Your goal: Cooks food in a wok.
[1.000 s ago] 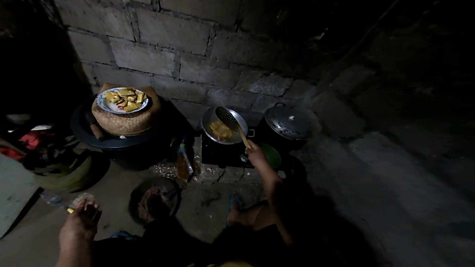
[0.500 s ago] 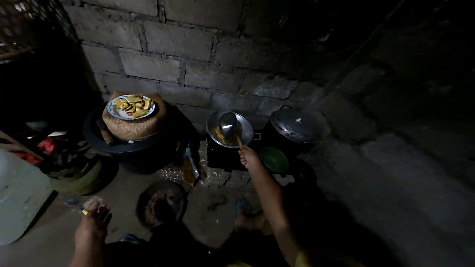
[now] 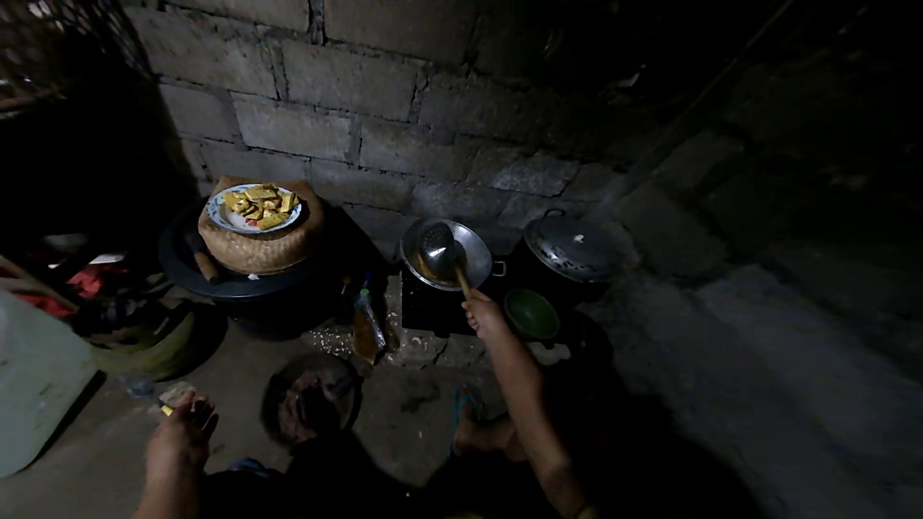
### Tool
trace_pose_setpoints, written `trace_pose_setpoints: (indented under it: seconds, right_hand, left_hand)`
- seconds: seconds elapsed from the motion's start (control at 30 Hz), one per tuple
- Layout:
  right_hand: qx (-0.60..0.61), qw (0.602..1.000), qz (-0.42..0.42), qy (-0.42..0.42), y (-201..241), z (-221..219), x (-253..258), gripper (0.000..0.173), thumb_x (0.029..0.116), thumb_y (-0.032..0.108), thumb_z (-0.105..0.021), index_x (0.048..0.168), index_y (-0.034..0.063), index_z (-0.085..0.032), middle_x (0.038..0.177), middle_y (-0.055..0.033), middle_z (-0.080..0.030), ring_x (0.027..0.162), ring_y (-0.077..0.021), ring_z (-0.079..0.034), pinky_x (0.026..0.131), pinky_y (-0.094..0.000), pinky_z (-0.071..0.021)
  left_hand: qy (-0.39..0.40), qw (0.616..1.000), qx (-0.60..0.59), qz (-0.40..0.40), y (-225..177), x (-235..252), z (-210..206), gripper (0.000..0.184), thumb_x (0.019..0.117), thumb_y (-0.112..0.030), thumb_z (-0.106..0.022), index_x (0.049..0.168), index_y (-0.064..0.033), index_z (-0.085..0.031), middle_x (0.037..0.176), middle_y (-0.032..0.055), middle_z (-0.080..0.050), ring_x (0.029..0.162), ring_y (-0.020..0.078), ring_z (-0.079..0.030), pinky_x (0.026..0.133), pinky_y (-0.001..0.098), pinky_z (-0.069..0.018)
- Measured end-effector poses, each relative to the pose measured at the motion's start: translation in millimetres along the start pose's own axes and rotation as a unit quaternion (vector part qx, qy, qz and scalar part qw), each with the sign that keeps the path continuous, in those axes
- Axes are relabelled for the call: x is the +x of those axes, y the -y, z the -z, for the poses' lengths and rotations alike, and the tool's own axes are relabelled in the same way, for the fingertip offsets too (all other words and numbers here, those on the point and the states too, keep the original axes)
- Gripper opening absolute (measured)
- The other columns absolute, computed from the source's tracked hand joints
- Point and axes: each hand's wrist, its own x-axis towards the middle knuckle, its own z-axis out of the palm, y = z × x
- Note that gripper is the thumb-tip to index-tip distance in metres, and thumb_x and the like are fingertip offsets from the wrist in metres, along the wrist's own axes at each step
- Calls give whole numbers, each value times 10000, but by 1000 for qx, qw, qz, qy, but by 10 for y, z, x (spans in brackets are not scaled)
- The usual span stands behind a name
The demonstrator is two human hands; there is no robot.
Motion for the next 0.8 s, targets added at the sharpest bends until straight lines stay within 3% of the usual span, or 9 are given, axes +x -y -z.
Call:
trace_pose_setpoints:
  seconds: [0.17, 0.27, 0.53, 0.8]
  right_hand:
    - [-63, 998, 17, 1, -90, -60, 86, 480, 1080, 87, -479, 1556, 100, -412, 990, -76, -574, 642, -101, -430, 562, -260, -372]
    - [-47, 998, 31, -10, 42, 46, 123, 459, 1073, 87, -506, 1528, 98, -451, 949, -65, -571, 613, -87, -424, 534, -242, -358]
    - [-34, 992, 66, -104, 492, 346, 464, 410, 1076, 81, -496, 1485, 62, -467, 1088, -130, -591, 734, -140, -481, 640, -300, -416]
    - [128, 988, -23, -82, 127, 113, 875, 254, 1107, 164, -447, 1325, 65, -533, 822, -19, -494, 531, -51, -398, 463, -189, -342]
  left_hand:
    - [11, 1000, 19, -11, 24, 16, 9, 318, 1080, -302, -484, 1306, -85, -538, 1006, 24, -593, 847, 116, -600, 745, 330, -516]
    - [15, 1000, 21, -9, 16, -14, 18, 357, 1087, -304, -463, 1358, -79, -524, 1098, 44, -596, 922, 136, -599, 803, 350, -503]
    - [3, 999, 32, -4, 31, 42, -11, 304, 1078, -312, -481, 1293, -107, -544, 1025, 15, -590, 863, 126, -597, 760, 337, -507]
    - [9, 997, 73, -8, 47, 68, -53, 399, 1086, -333, -458, 1398, -88, -506, 1133, 58, -588, 942, 150, -600, 817, 363, -509]
